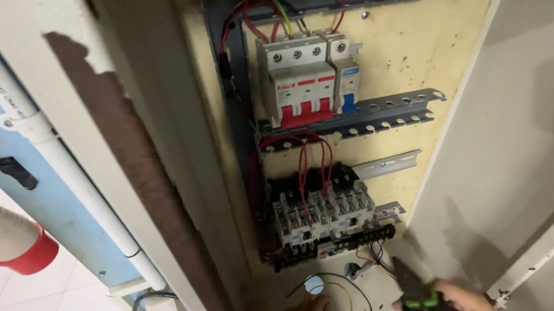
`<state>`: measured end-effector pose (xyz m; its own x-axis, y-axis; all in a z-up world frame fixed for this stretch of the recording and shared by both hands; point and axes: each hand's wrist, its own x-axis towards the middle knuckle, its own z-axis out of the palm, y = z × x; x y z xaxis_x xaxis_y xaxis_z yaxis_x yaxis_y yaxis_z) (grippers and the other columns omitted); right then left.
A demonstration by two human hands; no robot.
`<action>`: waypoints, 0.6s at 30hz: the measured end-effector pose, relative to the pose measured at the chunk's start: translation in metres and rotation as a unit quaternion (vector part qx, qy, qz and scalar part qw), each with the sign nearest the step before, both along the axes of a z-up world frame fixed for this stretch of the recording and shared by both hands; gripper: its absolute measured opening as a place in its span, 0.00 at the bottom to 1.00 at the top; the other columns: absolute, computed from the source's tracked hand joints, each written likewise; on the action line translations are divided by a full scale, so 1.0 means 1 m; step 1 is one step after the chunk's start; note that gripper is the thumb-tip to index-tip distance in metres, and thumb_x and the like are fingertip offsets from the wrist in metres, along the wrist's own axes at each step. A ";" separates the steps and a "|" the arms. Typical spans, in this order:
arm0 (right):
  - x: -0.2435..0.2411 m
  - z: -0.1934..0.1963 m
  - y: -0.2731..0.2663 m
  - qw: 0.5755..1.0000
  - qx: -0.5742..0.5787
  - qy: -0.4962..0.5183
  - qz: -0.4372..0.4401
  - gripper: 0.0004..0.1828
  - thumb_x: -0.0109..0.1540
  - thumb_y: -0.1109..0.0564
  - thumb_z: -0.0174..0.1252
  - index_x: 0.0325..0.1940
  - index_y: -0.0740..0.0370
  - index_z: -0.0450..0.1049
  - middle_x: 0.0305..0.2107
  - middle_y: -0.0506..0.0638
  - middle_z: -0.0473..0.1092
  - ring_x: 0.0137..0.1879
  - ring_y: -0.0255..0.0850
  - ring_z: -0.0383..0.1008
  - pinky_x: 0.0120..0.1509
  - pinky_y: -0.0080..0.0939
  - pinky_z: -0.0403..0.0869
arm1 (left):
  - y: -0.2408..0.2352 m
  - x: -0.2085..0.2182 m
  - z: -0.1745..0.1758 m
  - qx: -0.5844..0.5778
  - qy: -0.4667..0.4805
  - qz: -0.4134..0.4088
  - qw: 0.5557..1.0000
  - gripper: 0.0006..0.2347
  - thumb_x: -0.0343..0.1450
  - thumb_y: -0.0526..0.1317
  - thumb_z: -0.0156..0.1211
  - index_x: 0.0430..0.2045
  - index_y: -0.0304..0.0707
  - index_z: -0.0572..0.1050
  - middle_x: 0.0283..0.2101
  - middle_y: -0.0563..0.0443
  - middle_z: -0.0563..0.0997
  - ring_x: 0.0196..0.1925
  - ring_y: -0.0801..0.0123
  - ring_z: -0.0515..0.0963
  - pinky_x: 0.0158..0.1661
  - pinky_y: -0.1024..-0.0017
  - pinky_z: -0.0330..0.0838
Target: The person uses a screwdriver and pliers to connect and secure wires to terminals inside an electrical panel. They strip wire ends, insert them into terminal blocks, and tighten screws to complete the connections.
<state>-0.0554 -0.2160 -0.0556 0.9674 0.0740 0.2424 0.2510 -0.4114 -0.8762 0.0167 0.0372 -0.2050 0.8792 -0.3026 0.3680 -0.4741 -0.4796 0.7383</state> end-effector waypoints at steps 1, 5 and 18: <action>-0.002 -0.018 -0.007 0.988 0.140 0.063 -0.023 0.16 0.48 0.66 0.74 0.40 0.66 0.87 0.36 0.57 0.94 0.37 0.49 0.96 0.45 0.48 0.94 | -0.007 0.011 -0.031 0.051 -0.020 0.062 0.997 0.10 0.78 0.44 0.52 0.49 0.50 0.79 0.33 0.54 0.71 0.33 0.63 0.70 0.41 0.55 0.62; -0.001 -0.013 0.004 0.847 0.453 0.221 -0.168 0.19 0.63 0.78 0.46 0.56 0.92 0.71 0.59 0.83 0.75 0.62 0.75 0.75 0.63 0.82 0.75 | -0.008 0.023 -0.007 0.267 0.175 0.002 0.948 0.23 0.76 0.40 0.57 0.67 0.41 0.63 0.56 0.49 0.71 0.61 0.50 0.67 0.61 0.48 0.60; 0.020 -0.014 0.022 0.717 0.634 0.201 -0.206 0.10 0.64 0.68 0.44 0.49 0.74 0.64 0.63 0.76 0.67 0.73 0.70 0.65 0.73 0.81 0.63 | -0.017 -0.019 0.263 -0.034 -0.225 0.293 0.929 0.17 0.75 0.43 0.56 0.56 0.37 0.76 0.51 0.42 0.76 0.53 0.47 0.71 0.45 0.48 0.70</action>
